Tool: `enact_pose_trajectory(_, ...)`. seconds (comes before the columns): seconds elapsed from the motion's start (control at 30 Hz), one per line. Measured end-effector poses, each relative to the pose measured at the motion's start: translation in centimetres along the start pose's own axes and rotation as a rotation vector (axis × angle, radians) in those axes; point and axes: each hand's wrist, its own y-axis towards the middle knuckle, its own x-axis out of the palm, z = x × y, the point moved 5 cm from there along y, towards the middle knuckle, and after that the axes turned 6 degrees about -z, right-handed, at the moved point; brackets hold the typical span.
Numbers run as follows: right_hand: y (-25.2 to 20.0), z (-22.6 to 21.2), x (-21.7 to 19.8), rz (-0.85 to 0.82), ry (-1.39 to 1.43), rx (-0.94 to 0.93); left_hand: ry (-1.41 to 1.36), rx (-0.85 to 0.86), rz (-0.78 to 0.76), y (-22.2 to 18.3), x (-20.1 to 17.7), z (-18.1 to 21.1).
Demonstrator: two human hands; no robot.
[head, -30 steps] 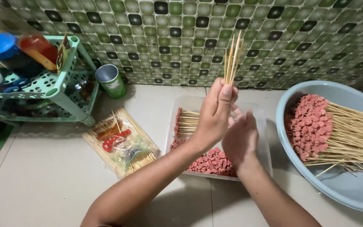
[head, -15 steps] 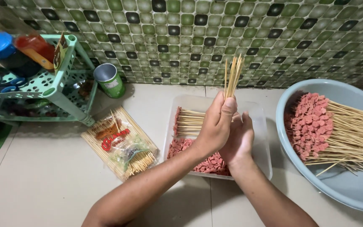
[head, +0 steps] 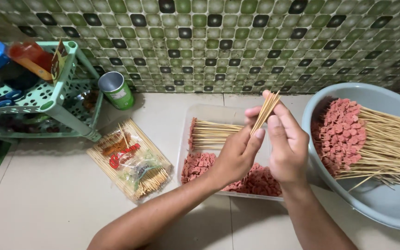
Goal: Skewering small pieces of diced meat onto wooden sticks and organizing the skewers.
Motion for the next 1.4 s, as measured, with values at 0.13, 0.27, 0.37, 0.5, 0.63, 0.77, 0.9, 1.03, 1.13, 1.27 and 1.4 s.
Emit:
enact_pose_trajectory(0.13, 0.1, -0.3, -0.4, -0.003, -0.036, -0.048, 0.036, -0.002, -0.006, -0.3, 1.0, -2.9)
enact_pose_trajectory(0.27, -0.2, -1.2, -0.3, -0.042, -0.122, -0.068, 0.087, 0.072, -0.050, -1.2, 1.5, -2.1)
enact_pose_trajectory(0.37, -0.2, -1.5, -0.2, -0.047, -0.148, -0.025, 0.057, 0.050, -0.045, -1.4, 1.7, -2.5)
enact_pose_trajectory(0.5, -0.2, -1.4, -0.2, -0.042, -0.171, 0.023, 0.064, 0.041, -0.024, -1.6, 1.7, -3.3)
enact_pose_trajectory(0.63, -0.1, -1.5, -0.1, -0.036, -0.109, 0.047, 0.076, 0.029, -0.007, -1.6, 1.6, -3.5)
enact_pose_trajectory(0.77, 0.1, -0.6, 0.1, -0.125, 0.135, 0.194, 0.058, 0.012, -0.003, -1.5, 1.4, -3.4)
enact_pose_trajectory(0.9, 0.2, 0.2, -0.2, -0.240, 0.056, 0.286, -0.059, -0.009, -0.028, -1.3, 1.1, -3.3)
enact_pose_trajectory(1.03, 0.3, 1.5, 0.0, -0.235, 0.146, 0.221, -0.251, 0.061, 0.009, -1.2, 1.0, -4.1)
enact_pose_trajectory(1.13, 0.1, 2.2, -0.1, -0.269, 0.165, 0.265, -0.328, 0.060, -0.019, -1.2, 1.2, -4.8)
enact_pose_trajectory(1.27, 0.2, 1.5, -0.1, -0.252, 0.106, 0.240, -0.400, 0.017, -0.067, -1.1, 1.5, -4.8)
enact_pose_trajectory(1.4, 0.2, 1.1, -0.2, -0.245, 0.040, 0.226, -0.528, -0.048, -0.099, -1.3, 1.9, -4.7)
